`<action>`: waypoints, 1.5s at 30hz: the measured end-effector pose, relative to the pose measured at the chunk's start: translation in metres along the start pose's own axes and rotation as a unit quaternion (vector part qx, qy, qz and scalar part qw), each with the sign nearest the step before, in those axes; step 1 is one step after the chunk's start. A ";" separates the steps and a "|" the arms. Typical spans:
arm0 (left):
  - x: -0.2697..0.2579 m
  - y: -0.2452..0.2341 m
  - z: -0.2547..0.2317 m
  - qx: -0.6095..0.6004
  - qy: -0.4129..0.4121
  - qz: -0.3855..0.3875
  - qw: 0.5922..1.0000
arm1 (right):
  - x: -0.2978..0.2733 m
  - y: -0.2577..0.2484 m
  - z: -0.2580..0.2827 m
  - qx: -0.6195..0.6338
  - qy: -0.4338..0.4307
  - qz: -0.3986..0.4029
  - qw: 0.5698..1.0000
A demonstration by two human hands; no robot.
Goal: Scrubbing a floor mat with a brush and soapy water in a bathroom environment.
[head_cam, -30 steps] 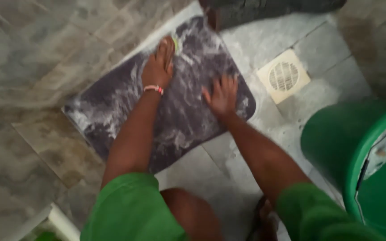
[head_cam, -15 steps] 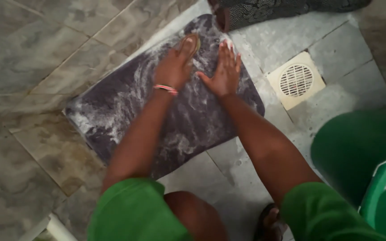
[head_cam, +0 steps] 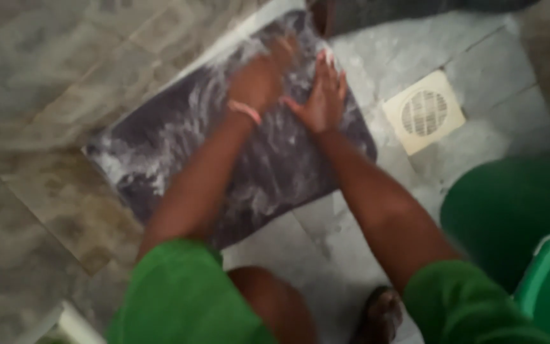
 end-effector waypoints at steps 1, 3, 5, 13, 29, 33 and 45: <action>0.010 -0.001 -0.005 0.010 0.010 0.010 1.000 | 0.005 0.001 -0.003 -0.005 0.009 -0.006 1.000; 0.017 -0.014 -0.016 0.017 0.023 0.022 0.999 | 0.008 -0.002 -0.007 -0.012 0.022 -0.011 1.000; 0.005 -0.059 -0.025 -0.031 0.030 -0.064 0.997 | 0.004 -0.009 -0.004 0.000 0.028 -0.015 0.999; 0.039 -0.046 -0.046 0.003 0.119 -0.065 0.991 | 0.006 -0.001 -0.014 -0.010 0.030 -0.027 0.999; -0.060 -0.035 0.011 -0.038 0.141 -0.136 0.980 | 0.010 -0.005 -0.003 -0.009 0.024 -0.028 0.999; -0.180 -0.079 0.094 -0.031 -0.038 -0.084 0.995 | 0.003 0.000 -0.006 -0.043 0.027 -0.002 0.999; -0.149 -0.035 0.139 0.006 -0.153 -0.150 0.977 | 0.023 0.036 0.058 -0.122 -0.169 0.130 0.969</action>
Point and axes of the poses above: each hand's wrist, its own x-axis towards the middle knuckle, its own y-axis out of the palm, z = x × y, the point moved 10 cm from there along x, towards the middle knuckle, and after that the axes turned 8 degrees about y, right-handed, at the moved point
